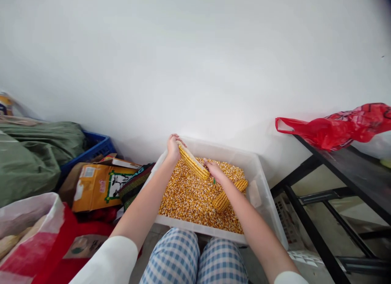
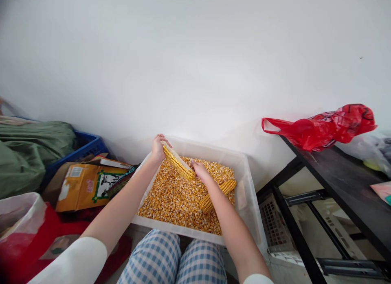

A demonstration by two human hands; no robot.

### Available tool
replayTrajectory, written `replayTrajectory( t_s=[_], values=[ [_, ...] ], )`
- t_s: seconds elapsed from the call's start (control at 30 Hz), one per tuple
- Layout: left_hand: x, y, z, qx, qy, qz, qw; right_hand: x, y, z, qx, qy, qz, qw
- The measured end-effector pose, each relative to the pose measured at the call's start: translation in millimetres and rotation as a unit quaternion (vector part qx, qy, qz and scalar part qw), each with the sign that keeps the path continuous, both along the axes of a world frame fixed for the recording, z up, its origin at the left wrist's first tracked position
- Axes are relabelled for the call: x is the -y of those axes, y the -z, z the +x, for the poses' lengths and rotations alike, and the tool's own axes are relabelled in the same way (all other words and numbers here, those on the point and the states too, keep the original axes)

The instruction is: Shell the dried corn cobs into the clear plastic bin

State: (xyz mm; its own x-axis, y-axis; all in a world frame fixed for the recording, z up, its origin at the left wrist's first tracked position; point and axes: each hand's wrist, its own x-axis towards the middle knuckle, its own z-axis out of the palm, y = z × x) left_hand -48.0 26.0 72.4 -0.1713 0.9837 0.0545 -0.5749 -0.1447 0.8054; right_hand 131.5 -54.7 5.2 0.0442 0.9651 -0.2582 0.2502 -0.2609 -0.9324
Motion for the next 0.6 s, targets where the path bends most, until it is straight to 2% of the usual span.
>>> replayTrajectory(
  t_s=[0.13, 0.23, 0.43, 0.53, 0.6],
  values=[
    [-1.7, -1.8, -4.6, 0.03, -0.003, -0.019, 0.999, 7.1, -13.6, 12.8, -0.078, -0.124, 0.005, 0.989],
    [-5.8, -0.6, -12.2, 0.051, -0.017, -0.041, 0.998, 9.9, -16.6, 10.5, -0.078, -0.146, 0.019, 0.986],
    [-10.1, 0.0, -20.8, 0.062, -0.051, -0.061, 0.995, 7.4, -13.8, -8.7, 0.005, -0.114, 0.078, 0.99],
    [-8.6, -2.7, -20.9, 0.087, -0.024, -0.065, 0.994, 5.6, -17.2, -10.8, 0.039, -0.022, 0.077, 0.996],
    [-7.6, -4.6, -20.7, 0.096, -0.005, -0.049, 0.994, 6.0, -21.8, -7.1, 0.006, 0.013, 0.038, 0.999]
  ],
)
